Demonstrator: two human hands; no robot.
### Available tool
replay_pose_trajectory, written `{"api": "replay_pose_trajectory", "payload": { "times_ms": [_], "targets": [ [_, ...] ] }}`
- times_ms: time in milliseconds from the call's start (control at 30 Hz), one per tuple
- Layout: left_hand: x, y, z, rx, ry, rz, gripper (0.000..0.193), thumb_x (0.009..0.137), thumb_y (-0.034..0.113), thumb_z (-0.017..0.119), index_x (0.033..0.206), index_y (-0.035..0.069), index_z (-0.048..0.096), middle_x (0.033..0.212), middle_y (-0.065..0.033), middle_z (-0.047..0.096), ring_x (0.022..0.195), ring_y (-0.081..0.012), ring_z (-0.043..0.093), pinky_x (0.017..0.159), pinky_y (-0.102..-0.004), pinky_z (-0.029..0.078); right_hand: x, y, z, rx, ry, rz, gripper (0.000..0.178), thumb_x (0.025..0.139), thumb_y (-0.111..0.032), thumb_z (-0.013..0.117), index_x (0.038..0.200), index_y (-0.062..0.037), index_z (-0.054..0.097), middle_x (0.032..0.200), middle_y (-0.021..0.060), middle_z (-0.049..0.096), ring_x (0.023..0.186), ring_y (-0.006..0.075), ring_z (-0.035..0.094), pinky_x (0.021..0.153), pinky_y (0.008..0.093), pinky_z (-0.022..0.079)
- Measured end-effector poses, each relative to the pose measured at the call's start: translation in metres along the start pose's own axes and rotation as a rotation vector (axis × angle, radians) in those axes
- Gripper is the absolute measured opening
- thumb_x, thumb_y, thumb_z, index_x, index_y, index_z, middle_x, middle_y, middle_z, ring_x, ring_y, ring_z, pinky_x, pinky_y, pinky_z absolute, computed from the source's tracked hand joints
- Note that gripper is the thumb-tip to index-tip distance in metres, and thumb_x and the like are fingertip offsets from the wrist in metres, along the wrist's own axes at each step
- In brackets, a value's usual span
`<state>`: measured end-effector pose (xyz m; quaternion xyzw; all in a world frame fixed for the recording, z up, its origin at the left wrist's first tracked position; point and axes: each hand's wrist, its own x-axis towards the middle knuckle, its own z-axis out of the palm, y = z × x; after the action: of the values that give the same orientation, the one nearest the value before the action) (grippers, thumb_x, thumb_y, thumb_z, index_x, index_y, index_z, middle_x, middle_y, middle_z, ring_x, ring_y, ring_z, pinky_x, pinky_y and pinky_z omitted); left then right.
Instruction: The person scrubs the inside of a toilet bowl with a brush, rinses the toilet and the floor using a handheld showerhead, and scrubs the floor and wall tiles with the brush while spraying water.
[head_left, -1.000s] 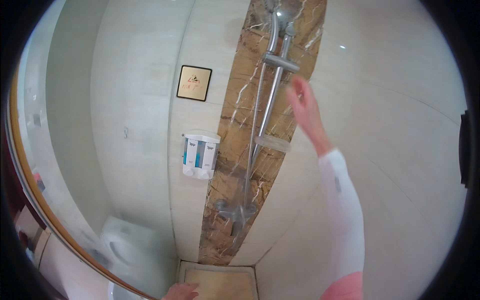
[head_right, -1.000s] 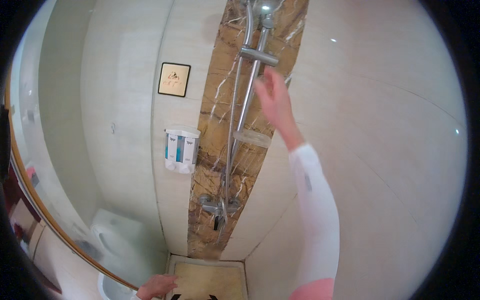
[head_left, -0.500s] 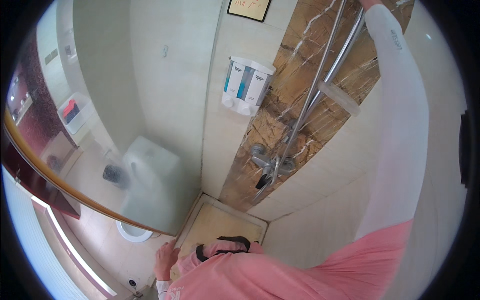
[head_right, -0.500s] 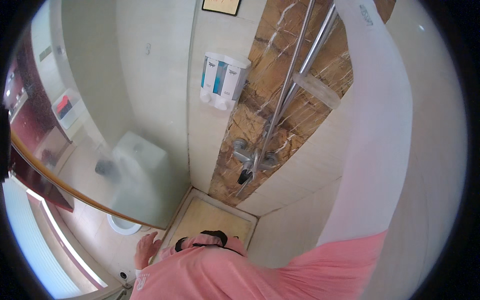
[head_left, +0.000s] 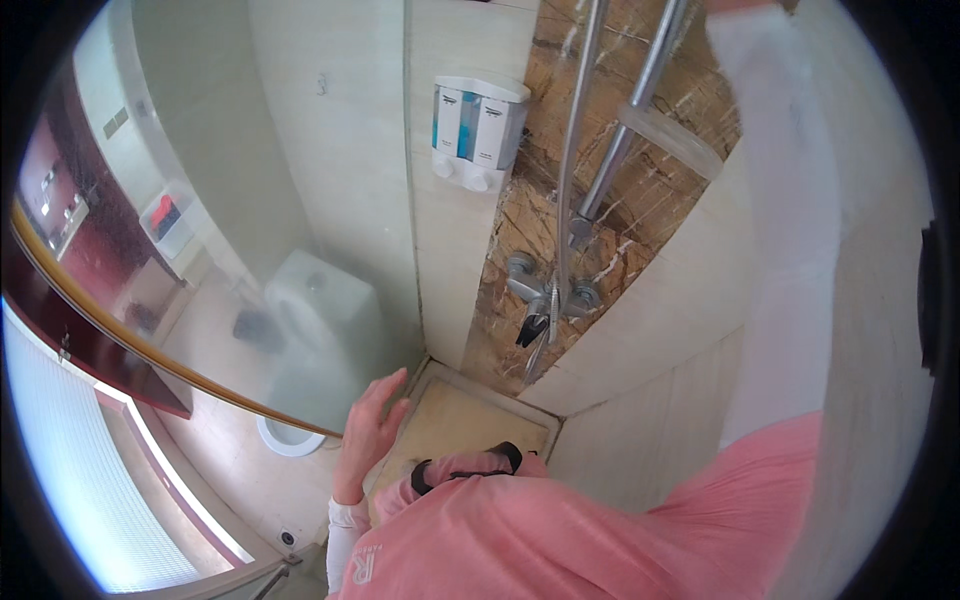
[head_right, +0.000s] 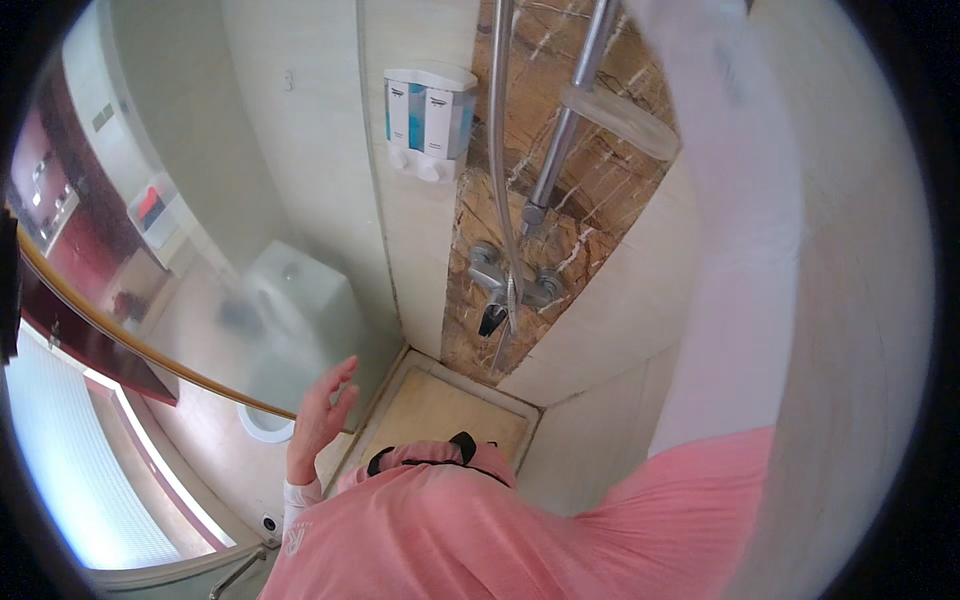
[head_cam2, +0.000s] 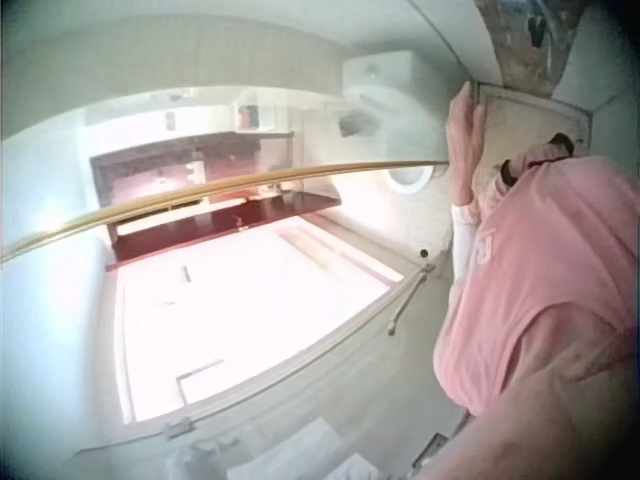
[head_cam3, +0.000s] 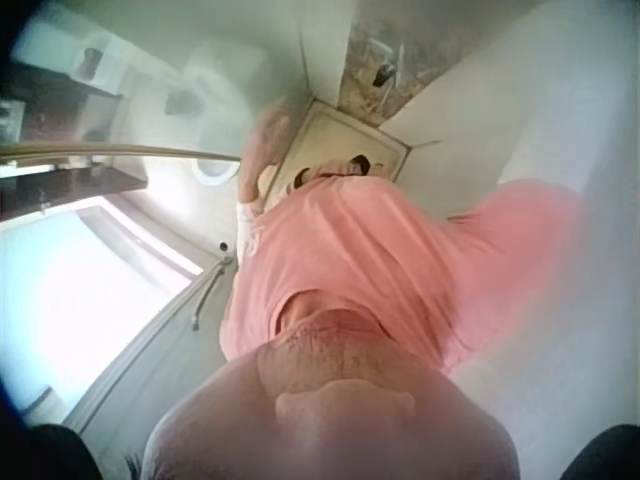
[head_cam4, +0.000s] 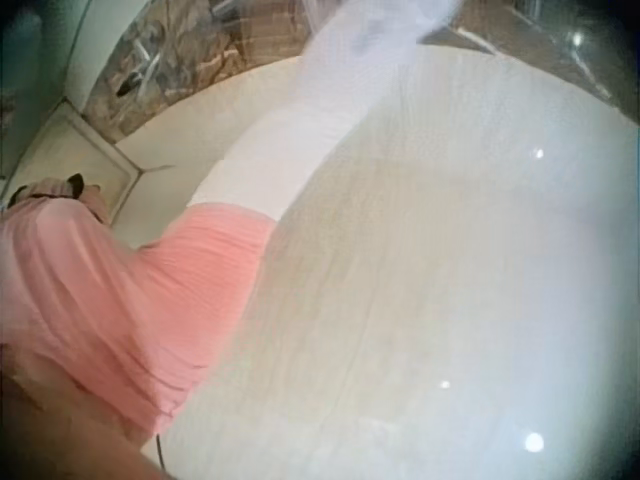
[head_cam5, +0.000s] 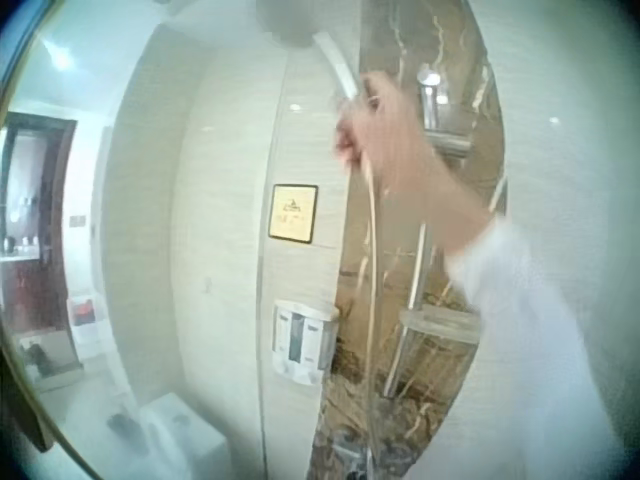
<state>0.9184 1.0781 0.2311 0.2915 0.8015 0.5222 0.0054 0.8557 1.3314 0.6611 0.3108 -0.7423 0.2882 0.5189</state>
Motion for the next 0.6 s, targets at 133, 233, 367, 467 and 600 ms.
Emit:
{"api": "replay_pose_trajectory", "payload": {
  "times_ms": [133, 233, 367, 467, 600],
  "targets": [
    [0.01, 0.055, -0.007, -0.409, -0.049, -0.101, 0.053, 0.088, 0.03, 0.056, 0.134, 0.01, 0.039, 0.132, -0.0124, 0.045, 0.115, -0.0242, 0.049, 0.092, -0.0357, 0.041, -0.106, -0.031, 0.009, 0.041, -0.308, 0.326, 0.022, 0.084, -0.022, 0.059, 0.099, -0.0071, 0.054, 0.076, 0.0044, 0.054, 0.064, 0.0119, 0.05, 0.057, 0.0263, 0.044],
    [0.023, 0.078, 0.021, -0.724, -0.097, 0.034, 0.075, 0.086, 0.044, 0.057, 0.143, 0.015, 0.017, 0.143, -0.0135, 0.027, 0.124, -0.028, 0.04, 0.096, -0.0405, 0.037, -0.209, -0.038, 0.044, 0.047, -0.228, 0.262, 0.028, 0.074, -0.02, 0.064, 0.1, -0.0112, 0.057, 0.087, 0.0069, 0.056, 0.079, 0.0249, 0.058, 0.063, 0.0361, 0.046],
    [0.03, 0.076, 0.063, -1.005, -0.117, -0.041, 0.081, 0.087, 0.049, 0.05, 0.143, 0.02, 0.0, 0.146, -0.0101, 0.015, 0.13, -0.028, 0.029, 0.101, -0.0446, 0.031, -0.33, -0.037, 0.076, 0.03, -0.277, 0.436, 0.032, 0.069, -0.015, 0.067, 0.099, -0.0121, 0.056, 0.078, 0.0062, 0.047, 0.073, 0.0257, 0.052, 0.061, 0.0382, 0.042],
    [0.013, 0.068, 0.077, -1.177, -0.004, -0.289, 0.064, 0.095, 0.035, 0.043, 0.142, 0.016, 0.004, 0.142, -0.0112, 0.022, 0.129, -0.0259, 0.031, 0.1, -0.0427, 0.034, -0.388, -0.052, 0.082, 0.135, -0.317, 0.569, 0.037, 0.069, -0.011, 0.067, 0.104, -0.0119, 0.056, 0.083, 0.0063, 0.048, 0.08, 0.0248, 0.051, 0.067, 0.037, 0.042],
    [-0.009, 0.061, 0.083, -1.045, 0.153, -0.451, 0.043, 0.097, 0.023, 0.037, 0.136, 0.014, 0.022, 0.13, -0.0096, 0.038, 0.12, -0.0245, 0.042, 0.095, -0.0403, 0.042, -0.441, -0.065, 0.084, 0.513, -0.262, 0.673, 0.035, 0.071, -0.01, 0.068, 0.105, -0.0095, 0.06, 0.094, 0.0045, 0.052, 0.093, 0.0221, 0.051, 0.078, 0.0331, 0.042]
  ]
}}
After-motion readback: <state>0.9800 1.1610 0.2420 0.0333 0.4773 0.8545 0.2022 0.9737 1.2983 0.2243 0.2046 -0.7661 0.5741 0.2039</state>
